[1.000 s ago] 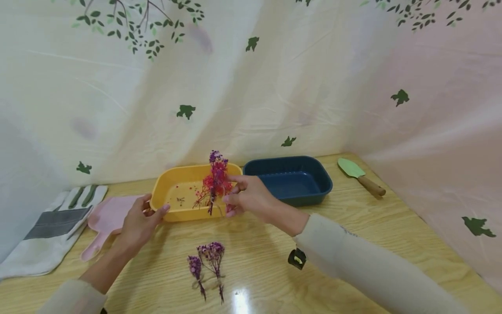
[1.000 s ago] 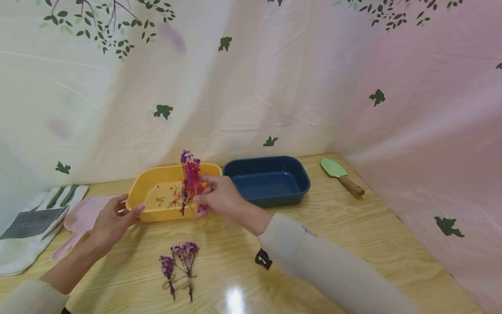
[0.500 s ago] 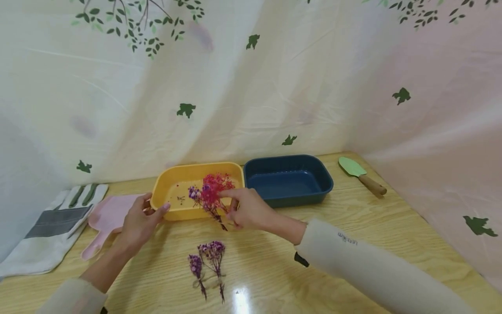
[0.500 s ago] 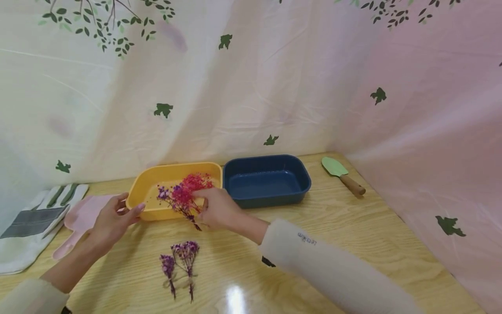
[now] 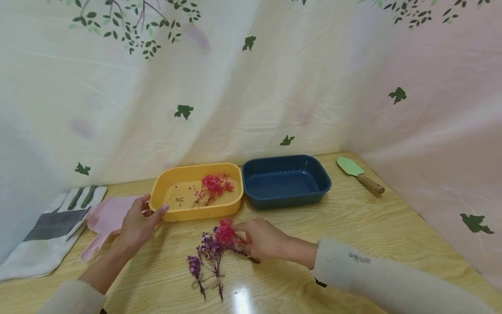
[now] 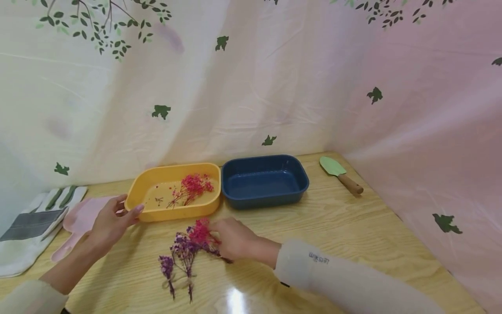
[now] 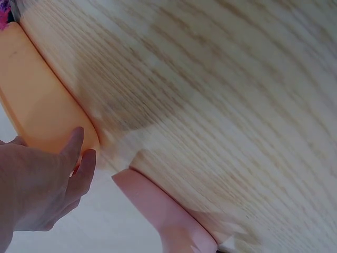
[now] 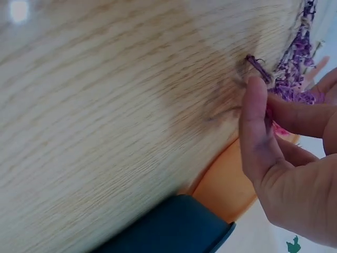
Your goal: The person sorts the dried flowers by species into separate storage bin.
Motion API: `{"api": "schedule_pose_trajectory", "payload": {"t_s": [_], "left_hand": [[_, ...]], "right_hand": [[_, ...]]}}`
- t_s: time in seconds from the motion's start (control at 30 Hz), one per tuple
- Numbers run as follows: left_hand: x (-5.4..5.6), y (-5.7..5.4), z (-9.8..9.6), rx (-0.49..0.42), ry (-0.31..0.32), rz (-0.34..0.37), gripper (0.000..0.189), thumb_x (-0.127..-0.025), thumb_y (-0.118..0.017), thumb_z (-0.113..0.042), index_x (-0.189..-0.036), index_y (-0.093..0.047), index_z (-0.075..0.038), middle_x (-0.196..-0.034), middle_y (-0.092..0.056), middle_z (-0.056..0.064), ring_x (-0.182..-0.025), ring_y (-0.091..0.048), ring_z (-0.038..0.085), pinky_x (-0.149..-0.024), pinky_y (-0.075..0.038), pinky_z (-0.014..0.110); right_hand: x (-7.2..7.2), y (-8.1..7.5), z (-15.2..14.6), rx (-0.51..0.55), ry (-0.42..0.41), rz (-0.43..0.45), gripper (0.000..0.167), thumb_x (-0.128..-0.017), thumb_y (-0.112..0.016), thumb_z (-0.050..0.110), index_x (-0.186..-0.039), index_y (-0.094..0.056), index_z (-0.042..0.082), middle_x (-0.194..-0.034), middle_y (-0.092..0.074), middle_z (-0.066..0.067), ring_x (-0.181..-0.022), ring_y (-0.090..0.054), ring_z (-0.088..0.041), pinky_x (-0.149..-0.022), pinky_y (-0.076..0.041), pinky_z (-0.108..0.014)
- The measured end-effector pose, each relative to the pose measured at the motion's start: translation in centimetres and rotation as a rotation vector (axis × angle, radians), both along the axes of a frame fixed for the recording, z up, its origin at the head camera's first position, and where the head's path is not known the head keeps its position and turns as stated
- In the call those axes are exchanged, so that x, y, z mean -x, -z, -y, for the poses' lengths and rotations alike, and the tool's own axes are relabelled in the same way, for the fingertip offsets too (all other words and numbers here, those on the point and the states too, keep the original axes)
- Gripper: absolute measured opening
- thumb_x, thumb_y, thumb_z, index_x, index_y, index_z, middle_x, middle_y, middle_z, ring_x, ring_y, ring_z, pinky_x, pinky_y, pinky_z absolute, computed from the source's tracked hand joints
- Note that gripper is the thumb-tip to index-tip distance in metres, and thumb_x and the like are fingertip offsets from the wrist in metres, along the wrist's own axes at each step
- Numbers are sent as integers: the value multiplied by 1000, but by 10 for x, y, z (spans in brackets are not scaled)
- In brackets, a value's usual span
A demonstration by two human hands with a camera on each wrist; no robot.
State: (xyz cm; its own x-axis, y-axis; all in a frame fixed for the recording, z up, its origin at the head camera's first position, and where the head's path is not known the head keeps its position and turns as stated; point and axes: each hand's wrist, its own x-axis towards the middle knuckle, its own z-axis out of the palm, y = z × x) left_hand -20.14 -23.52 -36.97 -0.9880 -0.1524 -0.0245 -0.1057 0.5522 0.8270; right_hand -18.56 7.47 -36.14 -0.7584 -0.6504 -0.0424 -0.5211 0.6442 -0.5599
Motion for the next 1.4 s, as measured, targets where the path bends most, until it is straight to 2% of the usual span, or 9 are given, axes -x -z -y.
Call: {"api": "schedule_pose_trajectory", "payload": {"t_s": [0.17,0.27,0.37,0.57,0.7,0.87,1.1,1.27,1.4], "left_hand": [[-1,-1,0,2,3,-3,80,-95,-58,-38,-148,-18,8,-140,-37,35,-118,-50,39,-78,-57,24],[-1,-2,-1,-2,5,0,81,-95,-58,-39,-148,-17,8,-140,-36,35,-118,-49,39,-78,-57,24],[-2,-2,-1,-5,6,7,82,-95,-58,-39,-148,-16,8,-141,-35,35,-120,-48,40,-79,-57,25],[-1,-1,0,-14,8,16,82,-96,-57,-38,-149,-15,8,-142,-34,35,-122,-47,40,-80,-57,26],[-1,-1,0,-18,6,18,82,-96,-58,-38,-149,-15,7,-142,-34,34,-121,-47,39,-80,-57,25],[-2,-1,-1,-19,6,8,81,-96,-58,-38,-149,-16,7,-142,-35,34,-121,-48,39,-79,-56,23],[-1,-2,-2,-38,1,7,80,-96,-57,-37,-149,-16,6,-142,-34,34,-121,-47,39,-80,-56,23],[-1,-1,-2,-34,-3,14,80,-96,-57,-38,-149,-16,6,-142,-34,34,-120,-48,38,-79,-56,22],[0,-1,-2,-28,-4,11,80,-96,-57,-38,-149,-17,6,-142,-34,34,-119,-49,38,-78,-56,22]], "right_hand": [[-3,-2,1,199,64,200,65,-79,-57,-18,-138,-53,9,-65,-52,-2,-44,-42,-6,-41,-37,-17],[-5,-4,2,301,115,337,63,-79,-57,-20,-137,-53,5,-76,-55,-9,-45,-50,-12,-42,-49,-25],[-8,-4,2,345,156,447,61,-77,-58,-20,-135,-53,0,-78,-55,-11,-47,-54,-15,-45,-54,-31],[-10,3,0,419,185,702,54,-76,-61,-18,-129,-53,-7,-69,-54,-10,-47,-54,-17,-46,-56,-32],[-13,8,0,453,191,809,50,-78,-60,-15,-126,-51,-6,-64,-56,-11,-47,-53,-17,-44,-54,-28],[-17,16,2,481,216,865,50,-77,-59,-12,-126,-49,-3,-65,-58,-12,-49,-52,-16,-46,-54,-27],[-24,24,5,579,253,896,57,-79,-60,-9,-132,-40,-3,-69,-60,-15,-48,-56,-19,-51,-58,-34],[-28,25,10,539,269,788,61,-84,-67,-3,-137,-36,-2,-68,-57,-12,-44,-53,-18,-43,-54,-31],[-30,25,15,440,261,644,77,-82,-75,4,-146,-32,6,-67,-58,-11,-42,-52,-17,-38,-51,-30]]}}
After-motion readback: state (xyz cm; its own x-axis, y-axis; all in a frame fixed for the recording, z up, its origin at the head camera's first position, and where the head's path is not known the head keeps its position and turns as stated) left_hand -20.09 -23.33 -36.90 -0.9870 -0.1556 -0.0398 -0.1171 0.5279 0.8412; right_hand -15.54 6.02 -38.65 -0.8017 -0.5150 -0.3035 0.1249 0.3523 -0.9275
